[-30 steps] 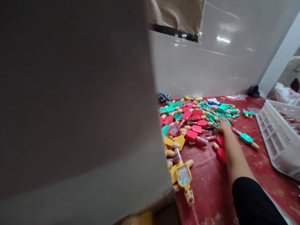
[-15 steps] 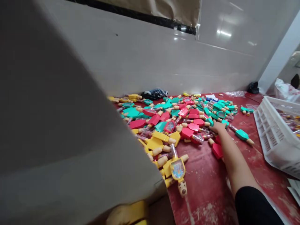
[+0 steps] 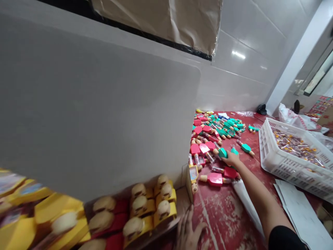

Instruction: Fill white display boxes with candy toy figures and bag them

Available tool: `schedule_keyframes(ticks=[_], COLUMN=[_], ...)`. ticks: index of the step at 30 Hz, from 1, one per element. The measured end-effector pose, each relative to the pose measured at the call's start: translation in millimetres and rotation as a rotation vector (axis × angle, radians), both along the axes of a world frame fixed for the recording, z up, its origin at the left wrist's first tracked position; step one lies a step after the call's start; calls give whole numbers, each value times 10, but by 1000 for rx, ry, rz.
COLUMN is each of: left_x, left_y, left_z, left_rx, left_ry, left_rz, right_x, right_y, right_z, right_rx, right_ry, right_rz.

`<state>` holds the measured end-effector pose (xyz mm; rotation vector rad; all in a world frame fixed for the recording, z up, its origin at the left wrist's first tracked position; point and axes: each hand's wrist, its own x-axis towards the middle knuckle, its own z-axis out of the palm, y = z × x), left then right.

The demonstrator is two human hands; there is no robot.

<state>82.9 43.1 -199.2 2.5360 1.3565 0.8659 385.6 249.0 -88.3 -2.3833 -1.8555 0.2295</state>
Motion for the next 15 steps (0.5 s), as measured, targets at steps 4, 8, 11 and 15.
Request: schedule_keyframes(ticks=[4,8,11,15], left_x=[55,105,116,89], left_y=[-13,-28,-34,-82], left_z=[119,287,361,430], left_rx=[-56,-130,-166,-142], left_ry=[-23,-22,35,193], left_rz=[30,39,59,78], right_x=[65,60,-56,-385], right_y=[-371,-633,-835,-1279], right_z=[47,48,58,105], right_rx=[62,106,192,332], right_ry=[128,244,300,314], right_rz=[9,70,176,392])
